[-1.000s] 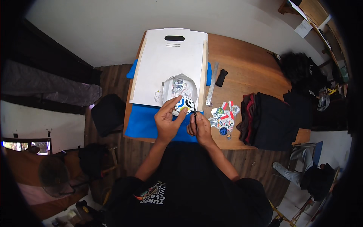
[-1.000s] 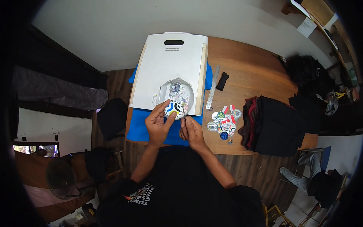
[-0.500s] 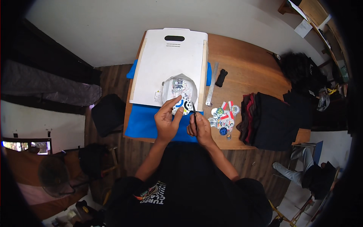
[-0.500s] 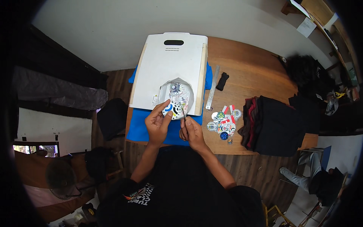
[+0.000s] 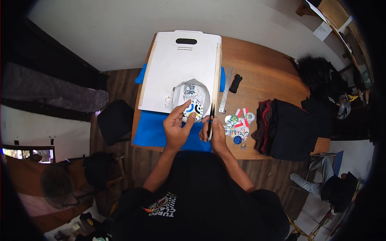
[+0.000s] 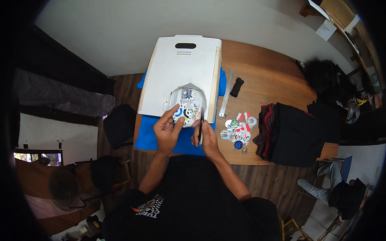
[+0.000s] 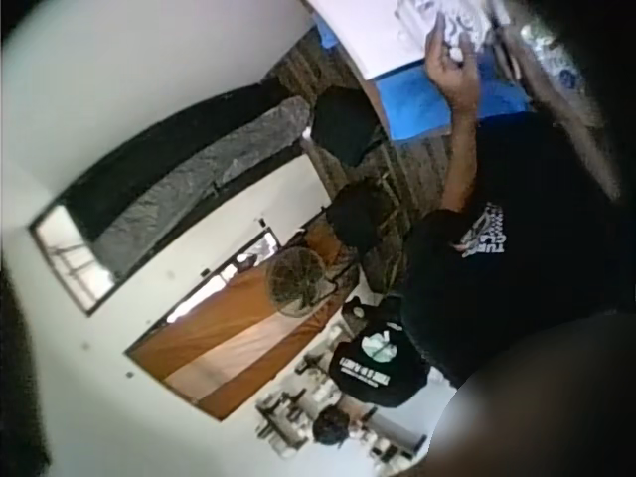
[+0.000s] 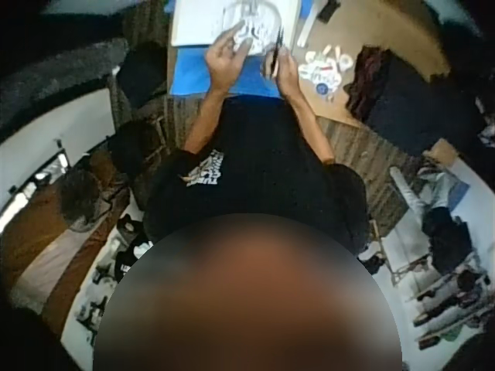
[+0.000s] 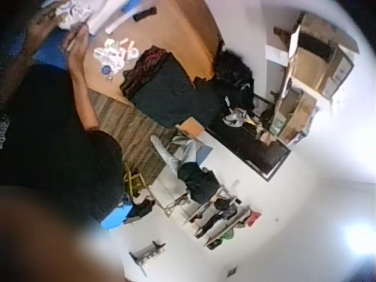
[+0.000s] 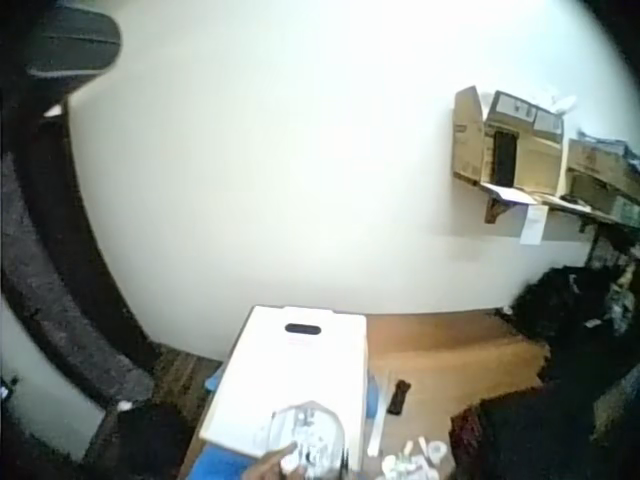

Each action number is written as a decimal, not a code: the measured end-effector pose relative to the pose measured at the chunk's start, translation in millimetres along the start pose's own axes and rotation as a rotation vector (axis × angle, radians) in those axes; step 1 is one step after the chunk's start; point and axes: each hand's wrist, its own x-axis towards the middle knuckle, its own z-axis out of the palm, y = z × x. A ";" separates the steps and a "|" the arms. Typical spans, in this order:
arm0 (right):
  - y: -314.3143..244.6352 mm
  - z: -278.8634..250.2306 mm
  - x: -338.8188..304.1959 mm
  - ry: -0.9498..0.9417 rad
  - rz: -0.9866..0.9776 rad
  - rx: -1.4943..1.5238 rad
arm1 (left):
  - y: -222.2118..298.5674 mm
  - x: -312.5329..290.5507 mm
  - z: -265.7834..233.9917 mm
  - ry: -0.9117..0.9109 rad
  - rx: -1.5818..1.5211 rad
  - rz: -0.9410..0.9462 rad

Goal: Use a weeding tool to peel and prepare small stickers or decals on a workbench.

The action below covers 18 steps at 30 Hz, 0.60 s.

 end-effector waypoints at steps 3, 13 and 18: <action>3.2 -6.1 20.2 -0.039 -0.084 -0.098 | 0.5 5.4 -1.5 0.002 0.012 0.009; -3.9 10.3 58.8 0.098 -0.095 -0.340 | -27.5 11.7 -23.8 -0.054 0.378 0.069; -0.6 3.3 73.6 0.062 -0.006 -0.444 | -19.7 20.4 -33.0 -0.153 0.411 0.027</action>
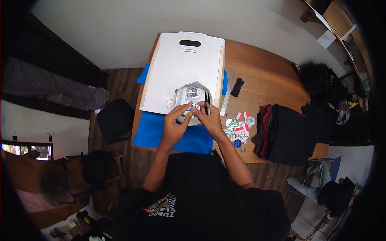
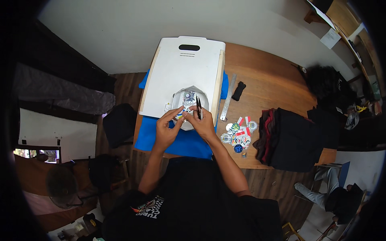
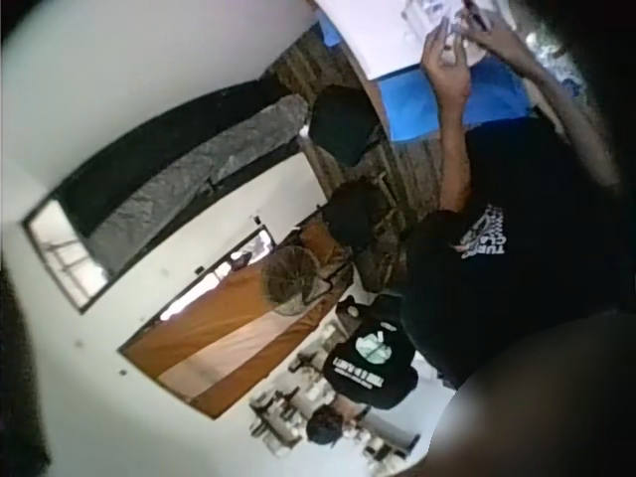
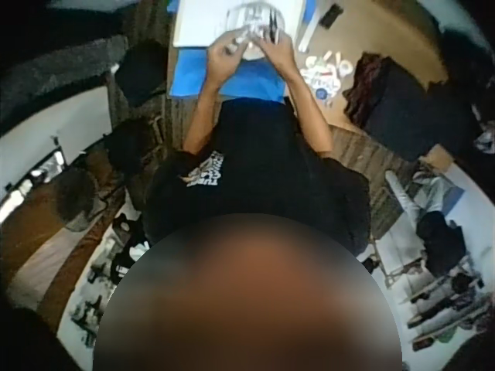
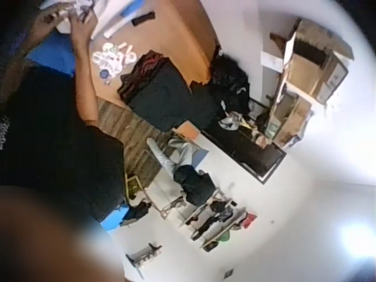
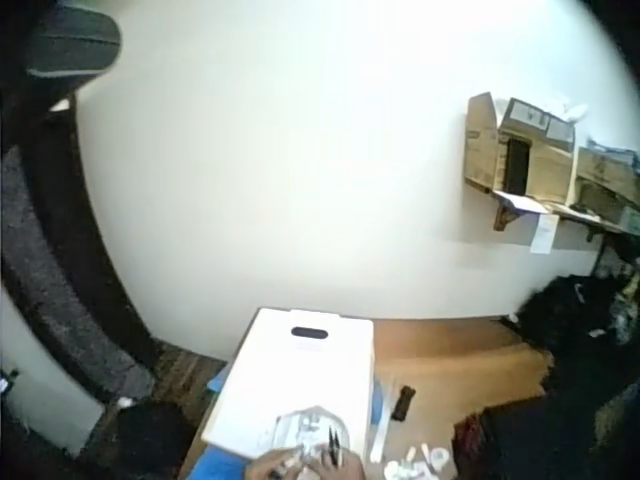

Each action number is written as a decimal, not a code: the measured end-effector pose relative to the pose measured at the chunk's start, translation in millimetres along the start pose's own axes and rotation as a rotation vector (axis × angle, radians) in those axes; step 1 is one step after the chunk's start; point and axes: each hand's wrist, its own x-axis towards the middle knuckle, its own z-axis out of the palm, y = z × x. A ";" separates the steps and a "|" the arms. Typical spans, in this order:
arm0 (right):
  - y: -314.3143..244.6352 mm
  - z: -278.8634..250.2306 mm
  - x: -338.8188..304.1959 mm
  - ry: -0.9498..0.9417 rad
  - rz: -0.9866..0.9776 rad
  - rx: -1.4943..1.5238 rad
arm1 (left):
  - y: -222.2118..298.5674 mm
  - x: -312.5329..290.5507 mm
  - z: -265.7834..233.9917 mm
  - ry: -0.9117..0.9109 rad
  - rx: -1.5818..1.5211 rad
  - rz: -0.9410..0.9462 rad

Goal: Use a weeding tool to peel and prepare small stickers or decals on a workbench.

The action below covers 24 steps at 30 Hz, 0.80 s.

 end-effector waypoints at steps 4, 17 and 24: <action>6.5 0.5 5.2 -0.032 0.074 0.058 | -8.0 2.0 -3.3 0.004 0.011 -0.038; 22.7 -5.1 3.4 -0.060 0.134 0.101 | -39.5 6.2 2.5 0.159 -0.398 -0.206; 33.9 13.0 -8.3 -0.032 -0.051 -0.002 | -28.4 4.0 9.7 0.216 -0.418 -0.195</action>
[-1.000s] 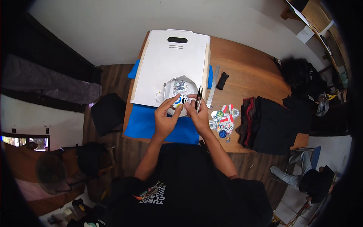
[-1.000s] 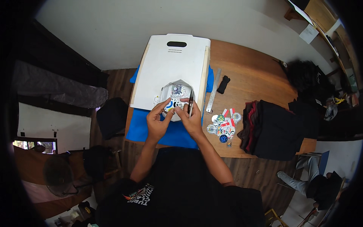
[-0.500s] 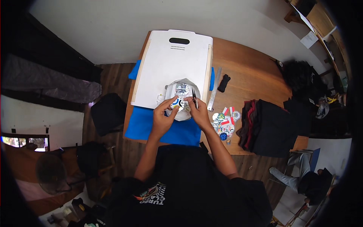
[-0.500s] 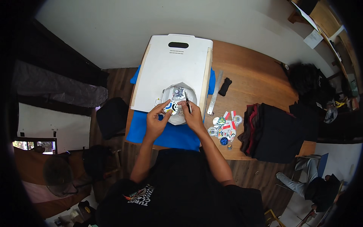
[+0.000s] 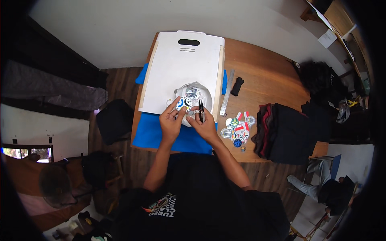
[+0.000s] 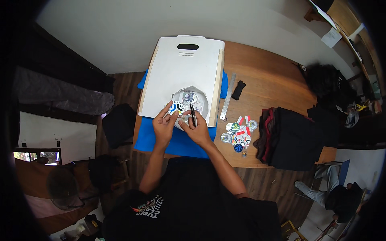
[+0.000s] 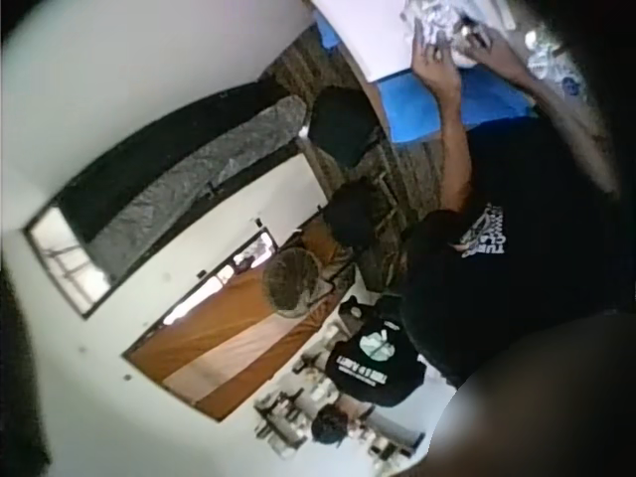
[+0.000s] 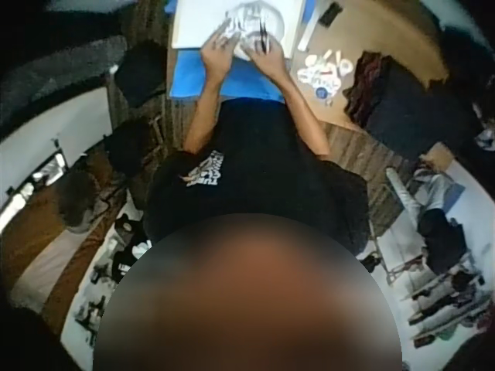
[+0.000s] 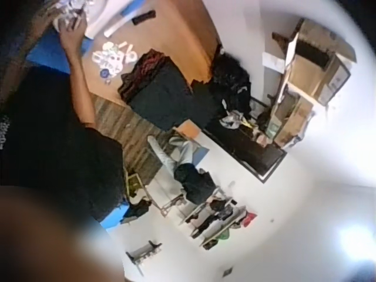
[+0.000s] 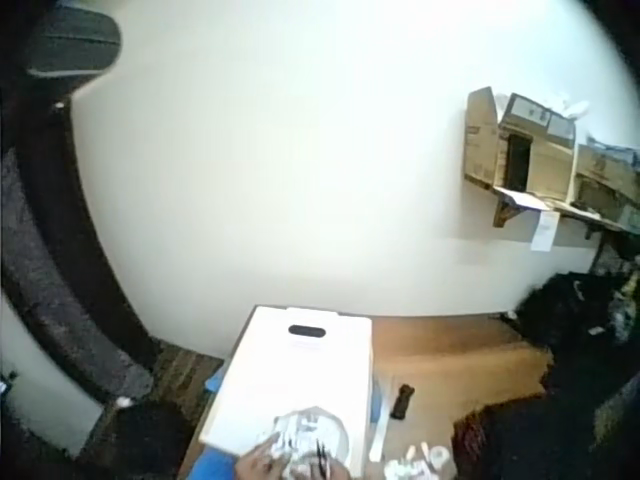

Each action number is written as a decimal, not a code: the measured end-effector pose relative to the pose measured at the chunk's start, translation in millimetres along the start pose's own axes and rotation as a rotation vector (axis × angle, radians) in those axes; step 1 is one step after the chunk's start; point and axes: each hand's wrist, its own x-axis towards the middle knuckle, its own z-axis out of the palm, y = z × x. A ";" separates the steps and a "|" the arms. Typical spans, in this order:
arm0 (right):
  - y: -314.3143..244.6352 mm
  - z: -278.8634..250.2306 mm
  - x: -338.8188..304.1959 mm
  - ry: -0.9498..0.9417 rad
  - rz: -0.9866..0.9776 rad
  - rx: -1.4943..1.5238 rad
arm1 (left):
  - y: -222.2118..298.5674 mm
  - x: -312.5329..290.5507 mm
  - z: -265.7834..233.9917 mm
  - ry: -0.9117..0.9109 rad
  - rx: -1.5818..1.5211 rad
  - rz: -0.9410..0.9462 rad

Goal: Use a weeding tool to peel and prepare small stickers or decals on a workbench.

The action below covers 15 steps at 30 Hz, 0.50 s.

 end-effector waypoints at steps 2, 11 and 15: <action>1.9 4.0 -3.3 0.010 -0.037 -0.060 | -2.0 -2.8 -0.5 0.014 0.002 -0.003; -4.8 8.0 -7.6 0.153 -0.152 -0.110 | -7.0 -8.4 -1.4 -0.001 -0.017 0.009; -6.3 3.0 -7.1 0.112 -0.132 -0.122 | -0.2 -8.3 4.2 0.018 -0.063 0.021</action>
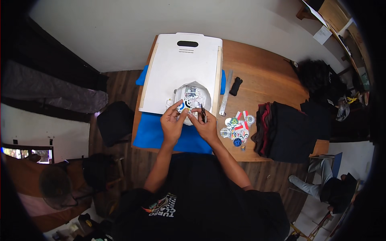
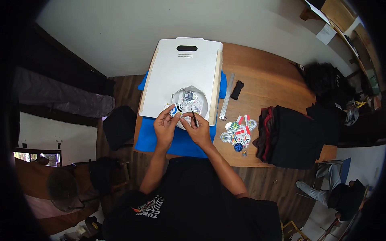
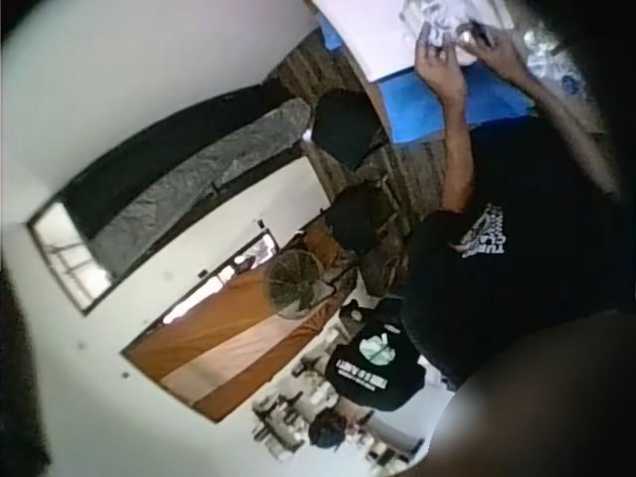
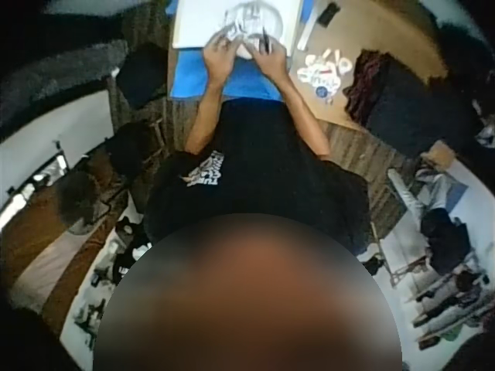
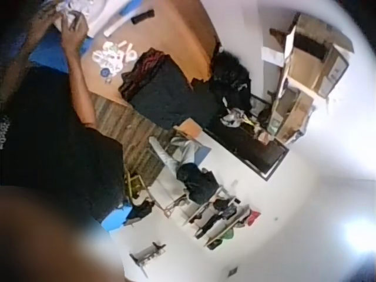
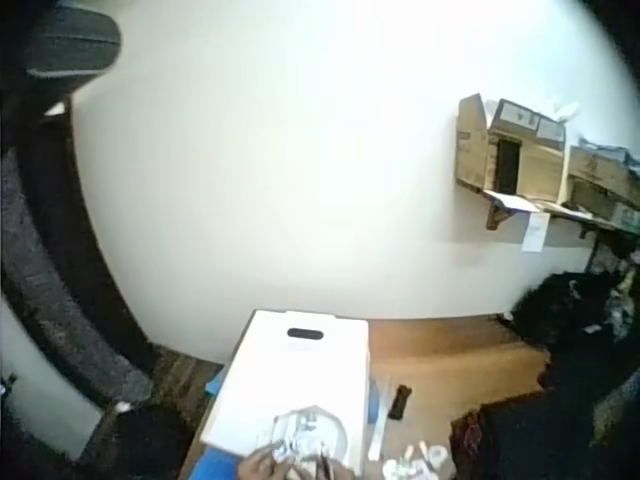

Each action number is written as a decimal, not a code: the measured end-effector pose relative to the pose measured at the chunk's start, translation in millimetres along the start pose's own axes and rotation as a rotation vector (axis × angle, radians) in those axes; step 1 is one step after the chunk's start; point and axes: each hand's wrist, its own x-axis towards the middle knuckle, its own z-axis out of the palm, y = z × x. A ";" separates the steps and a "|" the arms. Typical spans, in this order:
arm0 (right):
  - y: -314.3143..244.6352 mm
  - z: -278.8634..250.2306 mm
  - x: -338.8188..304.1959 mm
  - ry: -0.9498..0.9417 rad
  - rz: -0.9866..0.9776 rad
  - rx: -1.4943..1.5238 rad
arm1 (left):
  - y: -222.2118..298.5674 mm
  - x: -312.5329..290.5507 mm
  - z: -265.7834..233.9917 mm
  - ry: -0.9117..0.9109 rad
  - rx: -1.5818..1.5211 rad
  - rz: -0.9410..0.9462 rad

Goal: Use a weeding tool to peel and prepare small stickers or decals on a workbench.

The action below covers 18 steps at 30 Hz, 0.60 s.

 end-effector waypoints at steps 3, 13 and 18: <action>-3.5 -1.9 1.4 -0.012 0.007 0.014 | -1.9 0.1 -3.8 -0.046 -0.029 0.014; -4.5 -13.6 -3.4 -0.061 0.038 0.097 | 7.5 -2.0 -1.7 -0.054 0.015 0.032; 7.1 -24.8 -19.9 -0.273 0.193 0.497 | 17.4 -2.7 4.7 -0.024 0.005 0.052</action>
